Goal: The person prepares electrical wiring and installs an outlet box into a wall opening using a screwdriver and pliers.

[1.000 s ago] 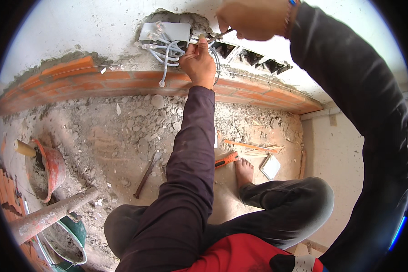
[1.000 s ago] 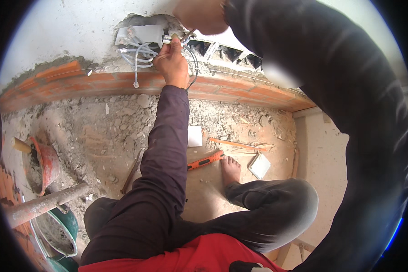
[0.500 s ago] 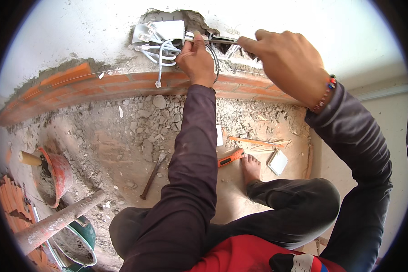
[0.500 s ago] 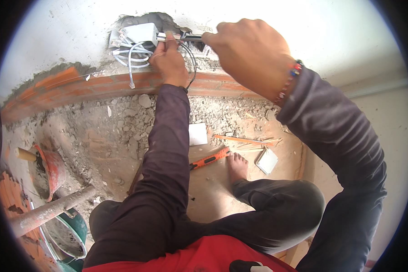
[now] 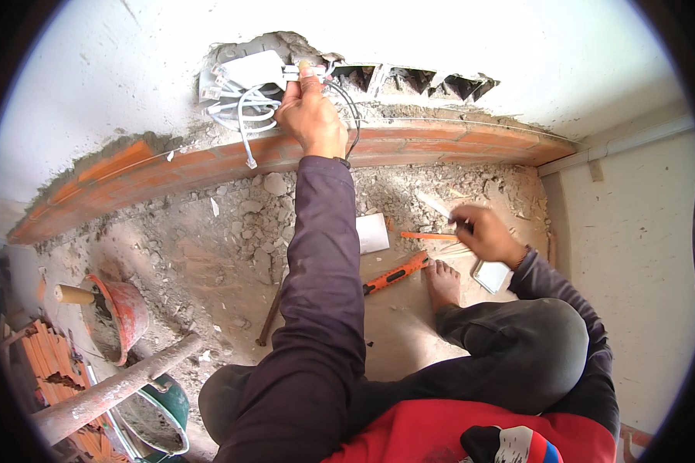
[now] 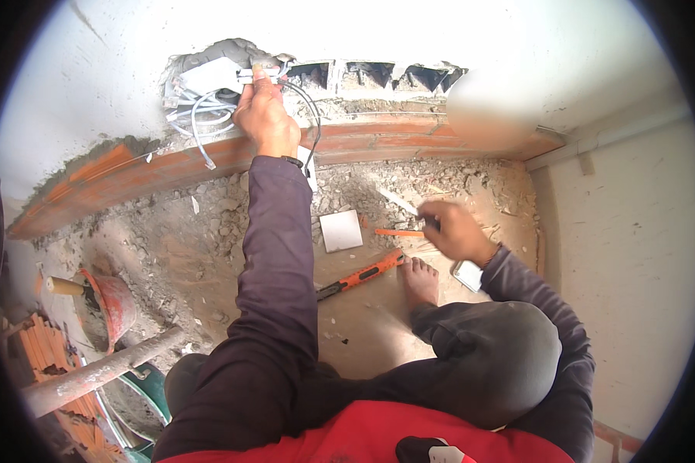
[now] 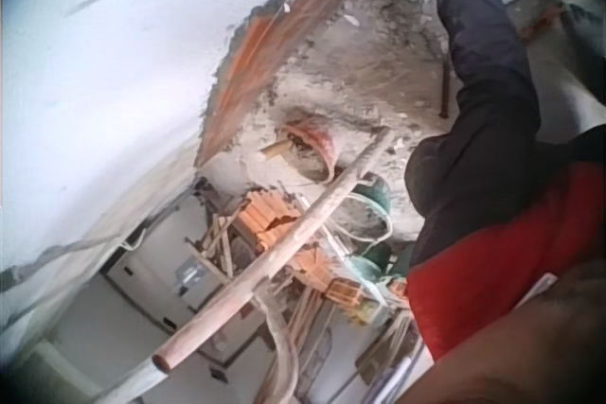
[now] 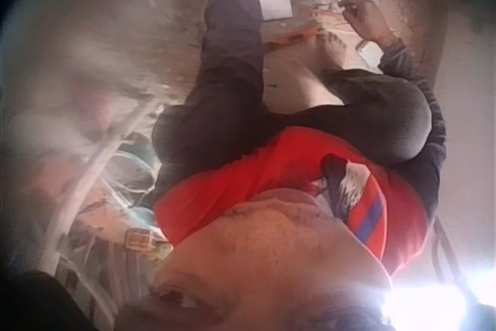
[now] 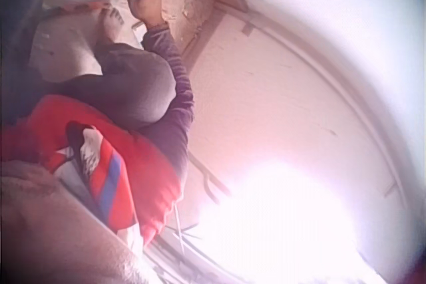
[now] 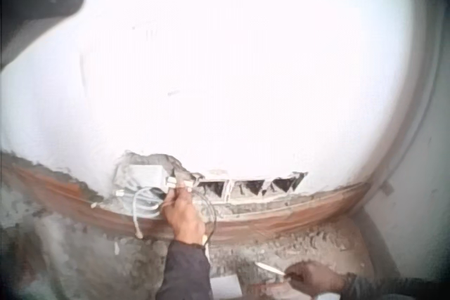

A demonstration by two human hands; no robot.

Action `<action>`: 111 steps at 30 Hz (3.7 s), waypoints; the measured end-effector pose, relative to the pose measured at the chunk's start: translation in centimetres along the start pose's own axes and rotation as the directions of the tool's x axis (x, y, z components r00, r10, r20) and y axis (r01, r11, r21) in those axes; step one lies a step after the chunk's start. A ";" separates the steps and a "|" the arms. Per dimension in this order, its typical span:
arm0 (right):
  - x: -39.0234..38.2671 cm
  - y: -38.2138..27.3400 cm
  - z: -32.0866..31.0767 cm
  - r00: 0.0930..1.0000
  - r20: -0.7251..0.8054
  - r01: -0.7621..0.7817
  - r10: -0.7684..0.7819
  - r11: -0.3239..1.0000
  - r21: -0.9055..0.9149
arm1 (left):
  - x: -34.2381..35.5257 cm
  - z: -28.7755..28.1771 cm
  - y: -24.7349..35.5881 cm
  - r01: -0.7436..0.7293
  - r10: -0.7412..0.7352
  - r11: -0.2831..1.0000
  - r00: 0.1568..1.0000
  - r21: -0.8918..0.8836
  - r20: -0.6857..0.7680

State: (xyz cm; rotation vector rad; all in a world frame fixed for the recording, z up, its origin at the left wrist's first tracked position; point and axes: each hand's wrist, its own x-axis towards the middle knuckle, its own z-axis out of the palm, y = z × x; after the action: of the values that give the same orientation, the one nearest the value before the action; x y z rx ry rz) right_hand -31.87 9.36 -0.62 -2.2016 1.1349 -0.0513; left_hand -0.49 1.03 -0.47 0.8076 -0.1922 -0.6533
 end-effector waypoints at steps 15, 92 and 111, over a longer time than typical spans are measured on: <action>11.3 -9.2 -3.5 0.922 -0.161 0.374 -0.352 0.917 0.138 | 0.8 -0.9 -0.4 -0.011 0.010 0.998 1.000 0.060 0.020; 22.2 -15.3 -5.1 0.710 -0.302 0.377 -0.636 0.706 -0.600 | 0.3 -0.7 -0.6 -0.231 0.201 0.839 0.973 0.493 0.114; 22.7 -12.7 -0.7 0.995 0.091 -0.091 -0.037 0.011 0.996 | -2.9 1.2 3.1 0.106 -0.116 0.948 0.993 0.302 0.015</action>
State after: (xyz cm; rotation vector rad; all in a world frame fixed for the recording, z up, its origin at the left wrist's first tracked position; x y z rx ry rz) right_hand -8.82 -2.56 1.45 -0.7596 0.6227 -0.5790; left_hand -1.78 3.69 2.86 1.1074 -0.2821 -0.7543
